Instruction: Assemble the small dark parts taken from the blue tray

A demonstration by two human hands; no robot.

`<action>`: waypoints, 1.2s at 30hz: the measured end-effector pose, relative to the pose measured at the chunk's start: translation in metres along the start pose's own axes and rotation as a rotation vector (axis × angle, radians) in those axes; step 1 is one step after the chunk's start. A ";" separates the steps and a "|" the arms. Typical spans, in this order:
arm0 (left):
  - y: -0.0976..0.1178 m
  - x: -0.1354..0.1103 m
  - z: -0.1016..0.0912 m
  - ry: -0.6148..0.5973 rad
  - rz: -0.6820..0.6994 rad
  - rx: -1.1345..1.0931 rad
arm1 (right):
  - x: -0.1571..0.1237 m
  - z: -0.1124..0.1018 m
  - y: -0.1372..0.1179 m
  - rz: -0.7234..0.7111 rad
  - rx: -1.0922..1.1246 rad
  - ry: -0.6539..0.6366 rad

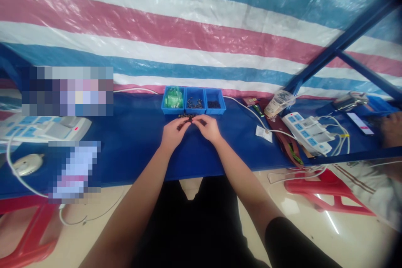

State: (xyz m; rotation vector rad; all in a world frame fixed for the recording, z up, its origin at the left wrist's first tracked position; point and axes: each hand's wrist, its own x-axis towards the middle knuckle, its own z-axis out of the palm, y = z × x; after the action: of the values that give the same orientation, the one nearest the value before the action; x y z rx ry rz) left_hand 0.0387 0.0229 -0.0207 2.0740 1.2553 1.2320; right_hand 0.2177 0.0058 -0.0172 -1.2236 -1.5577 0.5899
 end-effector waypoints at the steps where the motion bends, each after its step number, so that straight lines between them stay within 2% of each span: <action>1: 0.000 0.000 0.000 0.000 0.007 0.000 | 0.000 0.000 0.000 0.002 0.003 0.004; 5: 0.001 0.000 -0.001 -0.008 0.020 0.005 | -0.001 -0.001 0.000 0.028 -0.003 -0.015; 13: -0.005 -0.001 0.001 -0.009 -0.059 -0.061 | -0.002 -0.006 0.000 0.037 0.023 -0.009; 18: -0.005 -0.002 0.001 -0.024 -0.067 -0.071 | -0.001 -0.007 -0.001 0.000 0.029 -0.003; 29: -0.005 -0.002 0.001 -0.012 -0.086 -0.083 | -0.002 -0.004 0.001 0.053 -0.001 -0.041; 36: -0.006 -0.001 0.001 -0.019 -0.086 -0.086 | -0.001 -0.004 0.004 0.008 0.033 -0.040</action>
State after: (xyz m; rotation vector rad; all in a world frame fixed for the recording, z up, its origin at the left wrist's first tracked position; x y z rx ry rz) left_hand 0.0366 0.0246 -0.0260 1.9459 1.2473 1.2034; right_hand 0.2232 0.0052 -0.0198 -1.2006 -1.5713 0.6467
